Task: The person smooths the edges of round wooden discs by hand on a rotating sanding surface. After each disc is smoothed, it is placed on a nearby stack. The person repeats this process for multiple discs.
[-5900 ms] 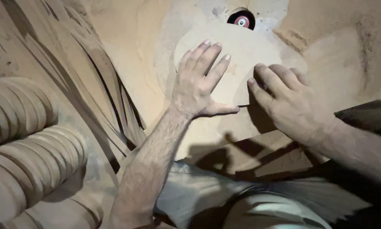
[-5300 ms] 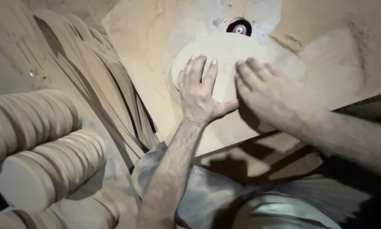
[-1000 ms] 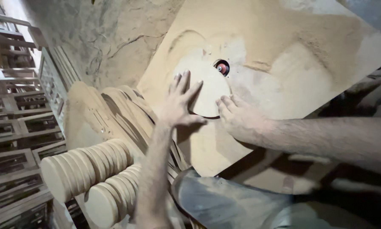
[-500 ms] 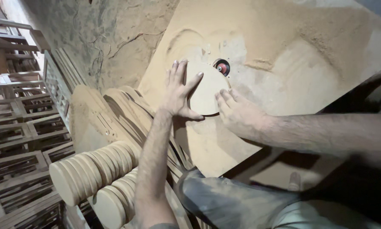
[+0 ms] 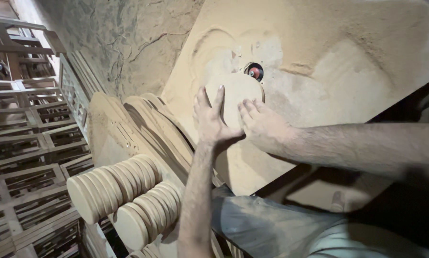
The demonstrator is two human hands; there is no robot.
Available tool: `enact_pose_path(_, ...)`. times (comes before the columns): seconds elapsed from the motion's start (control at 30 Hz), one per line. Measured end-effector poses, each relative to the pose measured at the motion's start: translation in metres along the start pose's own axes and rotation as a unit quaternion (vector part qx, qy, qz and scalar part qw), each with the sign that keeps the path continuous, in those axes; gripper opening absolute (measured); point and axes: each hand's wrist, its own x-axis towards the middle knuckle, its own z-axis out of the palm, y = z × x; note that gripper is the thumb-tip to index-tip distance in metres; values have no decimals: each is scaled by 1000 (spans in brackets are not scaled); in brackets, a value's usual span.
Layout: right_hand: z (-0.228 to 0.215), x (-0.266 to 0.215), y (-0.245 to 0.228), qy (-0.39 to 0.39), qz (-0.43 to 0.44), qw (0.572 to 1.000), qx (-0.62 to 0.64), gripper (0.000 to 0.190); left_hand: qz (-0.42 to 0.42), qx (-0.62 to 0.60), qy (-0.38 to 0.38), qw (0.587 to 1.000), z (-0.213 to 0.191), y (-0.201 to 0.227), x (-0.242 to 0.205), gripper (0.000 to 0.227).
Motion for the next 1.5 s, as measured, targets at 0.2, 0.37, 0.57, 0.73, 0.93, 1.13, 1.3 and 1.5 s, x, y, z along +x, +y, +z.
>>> enact_pose_path(0.2,2,3,-2,-15,1,1000,4,60,-108,2,39,993,10,31,-18,98)
enact_pose_path(0.37,7,3,-2,-14,5,1000,-4,61,-175,44,64,981,34,43,-29,81)
enact_pose_path(0.57,7,5,-1,5,20,1000,4,59,-280,48,32,958,50,52,-35,77)
enact_pose_path(0.73,7,7,0,-43,14,999,15,56,-322,34,-30,946,50,57,-35,89)
enact_pose_path(0.93,4,19,-6,-37,35,999,10,57,-314,-13,-54,948,32,64,-44,113)
enact_pose_path(1.13,-9,31,3,-85,79,992,-50,52,-263,-36,2,964,12,97,-55,108)
enact_pose_path(1.3,-16,31,8,-95,59,991,-74,39,-201,-123,71,969,-8,122,-50,101)
enact_pose_path(1.5,4,27,-1,-102,39,993,-41,44,-205,-183,57,960,-12,152,-62,81)
